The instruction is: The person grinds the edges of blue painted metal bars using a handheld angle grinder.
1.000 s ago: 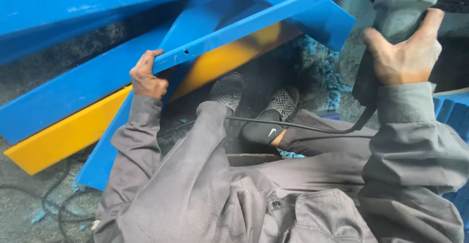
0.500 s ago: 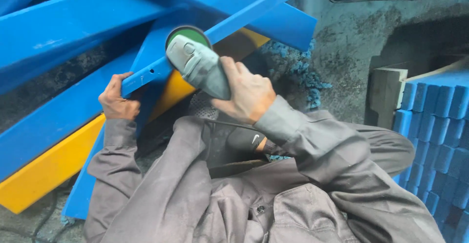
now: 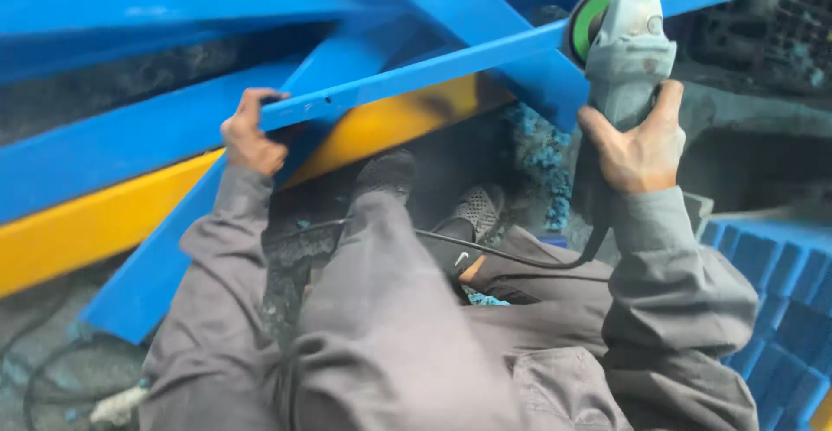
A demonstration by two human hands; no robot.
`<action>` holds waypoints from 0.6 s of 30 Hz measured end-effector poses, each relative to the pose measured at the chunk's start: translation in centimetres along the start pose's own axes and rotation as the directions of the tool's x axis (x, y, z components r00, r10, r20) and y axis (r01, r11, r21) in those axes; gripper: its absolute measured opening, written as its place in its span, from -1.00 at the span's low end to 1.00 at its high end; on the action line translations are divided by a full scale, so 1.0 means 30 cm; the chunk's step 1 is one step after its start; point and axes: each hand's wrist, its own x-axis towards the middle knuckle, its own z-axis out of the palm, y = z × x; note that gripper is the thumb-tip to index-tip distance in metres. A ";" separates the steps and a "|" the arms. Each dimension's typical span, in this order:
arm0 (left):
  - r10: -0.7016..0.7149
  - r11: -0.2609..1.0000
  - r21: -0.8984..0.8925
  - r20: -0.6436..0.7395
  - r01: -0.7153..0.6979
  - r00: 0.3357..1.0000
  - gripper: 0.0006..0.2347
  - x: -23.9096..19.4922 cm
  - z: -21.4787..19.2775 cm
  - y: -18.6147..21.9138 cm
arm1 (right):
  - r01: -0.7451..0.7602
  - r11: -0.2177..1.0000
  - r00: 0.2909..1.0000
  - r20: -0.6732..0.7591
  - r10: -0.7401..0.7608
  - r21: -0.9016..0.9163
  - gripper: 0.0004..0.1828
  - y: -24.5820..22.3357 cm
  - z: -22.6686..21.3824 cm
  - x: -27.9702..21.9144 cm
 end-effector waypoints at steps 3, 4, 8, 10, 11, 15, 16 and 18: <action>-0.048 0.984 -0.176 -0.152 0.021 0.987 -0.61 -0.011 0.052 -0.022 | 0.068 0.997 0.988 0.145 -0.061 -0.045 -0.18 -0.157 0.072 -0.043; -0.039 0.984 -0.180 -0.203 0.002 0.978 -0.64 -0.011 0.088 -0.049 | 0.107 0.994 0.973 0.209 -0.101 -0.016 -0.17 -0.214 0.093 -0.061; 0.070 0.993 -0.068 -0.359 -0.101 0.931 -0.73 -0.013 0.188 -0.144 | 0.200 0.979 0.913 0.373 -0.169 -0.046 -0.14 -0.399 0.190 -0.122; 0.069 0.993 -0.067 -0.336 -0.097 0.939 -0.72 -0.013 0.192 -0.163 | 0.254 0.966 0.888 0.408 -0.213 -0.046 -0.14 -0.474 0.235 -0.144; 0.086 0.991 -0.068 -0.305 -0.111 0.949 -0.71 -0.009 0.194 -0.172 | 0.295 0.954 0.870 0.427 -0.248 -0.046 -0.14 -0.509 0.256 -0.156; 0.078 0.992 -0.066 -0.326 -0.105 0.942 -0.67 -0.013 0.249 -0.208 | 0.416 0.909 0.782 0.512 -0.356 -0.003 -0.07 -0.592 0.354 -0.152; 0.016 0.996 -0.074 -0.304 -0.040 0.953 -0.69 -0.021 0.249 -0.203 | 0.439 0.898 0.753 0.539 -0.378 0.017 -0.05 -0.617 0.379 -0.155; -0.061 0.996 -0.082 -0.290 0.039 0.955 -0.70 -0.028 0.239 -0.181 | 0.470 0.882 0.711 0.574 -0.407 0.043 -0.02 -0.663 0.424 -0.167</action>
